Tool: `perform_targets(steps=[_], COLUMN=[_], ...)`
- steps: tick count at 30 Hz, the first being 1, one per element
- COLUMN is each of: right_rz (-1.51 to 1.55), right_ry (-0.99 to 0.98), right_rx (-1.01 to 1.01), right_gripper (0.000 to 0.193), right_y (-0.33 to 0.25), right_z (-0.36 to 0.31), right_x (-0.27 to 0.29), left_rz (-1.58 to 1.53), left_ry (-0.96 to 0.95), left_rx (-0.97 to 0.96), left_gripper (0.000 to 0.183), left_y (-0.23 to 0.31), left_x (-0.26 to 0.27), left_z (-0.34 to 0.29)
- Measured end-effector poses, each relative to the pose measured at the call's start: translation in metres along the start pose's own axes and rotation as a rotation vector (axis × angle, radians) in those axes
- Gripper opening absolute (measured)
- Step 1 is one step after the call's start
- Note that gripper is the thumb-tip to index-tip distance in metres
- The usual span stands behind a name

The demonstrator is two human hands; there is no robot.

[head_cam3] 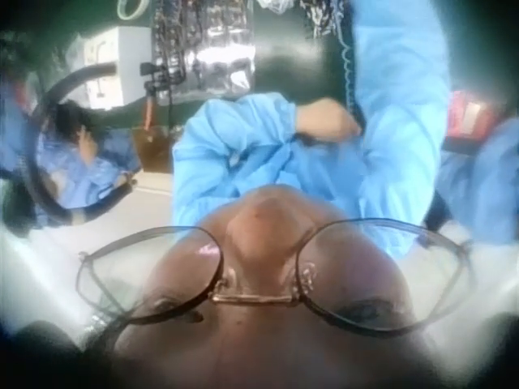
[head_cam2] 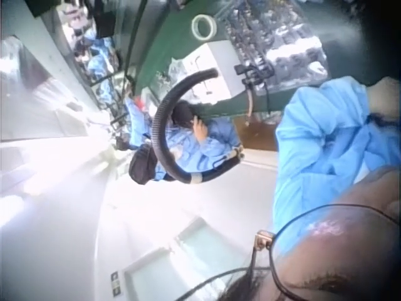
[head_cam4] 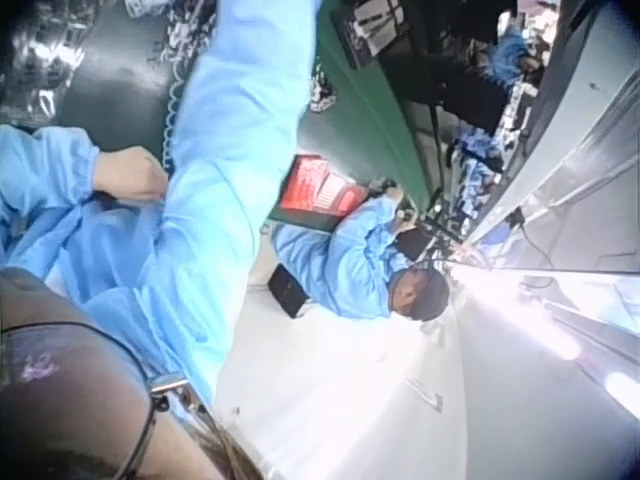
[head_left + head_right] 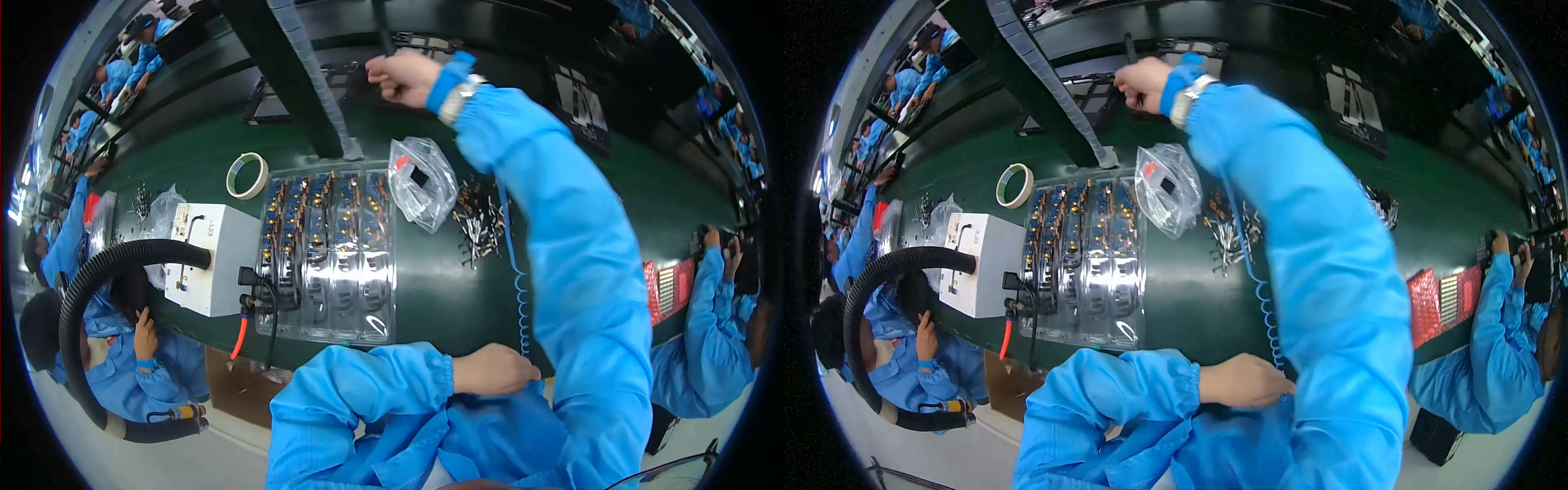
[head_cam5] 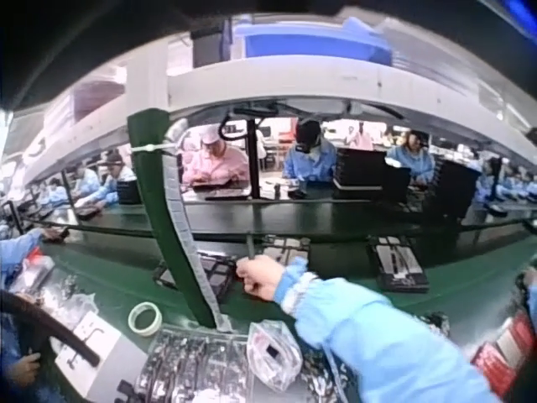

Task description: The person installs ribbon cables, batteries, and internal components into a tablet chassis on an assembly line, using tweezers to precisely position the small parts.

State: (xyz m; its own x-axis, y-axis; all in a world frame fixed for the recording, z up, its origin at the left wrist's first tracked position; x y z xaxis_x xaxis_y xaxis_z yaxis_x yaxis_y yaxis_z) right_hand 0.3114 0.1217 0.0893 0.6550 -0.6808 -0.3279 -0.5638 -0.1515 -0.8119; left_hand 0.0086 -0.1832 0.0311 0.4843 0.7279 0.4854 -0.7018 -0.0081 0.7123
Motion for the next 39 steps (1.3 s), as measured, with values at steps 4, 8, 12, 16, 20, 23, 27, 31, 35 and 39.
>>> perform_targets(steps=[4, 8, 12, 16, 20, 23, 27, 31, 35, 39], right_rz=[0.052, -0.033, -0.367, -0.729, -1.14, -1.266, -1.264, -1.21, -1.222, -1.205], right_ry=[-0.162, -0.356, 0.234, 0.738, 1.016, 1.074, 1.094, 1.063, 1.073, 1.067], right_rx=[0.115, 0.438, 0.981, 0.721, 0.645, 0.475, 0.328, 0.329, 0.419, 0.414], right_gripper=[0.022, 0.029, 0.02, 0.026, 0.025, 0.024, 0.024, 0.024, 0.024, 0.023], right_y=[0.012, 0.014, 0.041, 0.069, 0.065, 0.075, 0.085, 0.093, 0.093, 0.089], right_z=[-0.156, -0.327, -0.402, -0.322, -0.268, -0.24, -0.225, -0.218, -0.215, -0.218], right_x=[0.012, 0.031, 0.096, 0.149, 0.214, 0.237, 0.247, 0.253, 0.257, 0.255], left_rz=[-0.01, 0.072, 0.176, 0.457, 0.918, 1.039, 1.171, 1.184, 1.173, 1.277], left_ry=[0.023, 0.084, 0.19, 0.347, 0.398, 0.452, 0.415, 0.391, 0.361, 0.37], left_rx=[0.041, -0.043, -0.082, 0.171, 0.237, 0.335, 0.463, 0.512, 0.564, 0.575], left_gripper=[0.023, 0.024, 0.028, 0.023, 0.021, 0.026, 0.036, 0.044, 0.046, 0.045], left_y=[-0.014, 0.007, 0.009, -0.012, -0.024, -0.048, -0.066, -0.068, -0.073, -0.078], left_x=[-0.001, -0.003, 0.015, 0.062, 0.118, 0.127, 0.119, 0.114, 0.116, 0.123], left_z=[-0.011, -0.014, -0.01, -0.002, 0.014, 0.009, 0.002, -0.002, -0.002, 0.001])
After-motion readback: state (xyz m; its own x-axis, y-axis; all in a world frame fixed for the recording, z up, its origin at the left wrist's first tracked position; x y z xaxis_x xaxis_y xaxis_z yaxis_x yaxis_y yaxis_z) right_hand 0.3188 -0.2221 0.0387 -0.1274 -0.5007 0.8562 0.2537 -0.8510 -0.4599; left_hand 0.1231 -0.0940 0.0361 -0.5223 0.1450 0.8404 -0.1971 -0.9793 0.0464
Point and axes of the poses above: each hand's wrist, its own z-axis towards the middle knuckle, its own x-axis out of the back of the hand, y = z × x, the point moved 9 cm from there along z, towards the middle knuckle, and after that the axes turned 14 degrees about -x, right-handed, at the moved point
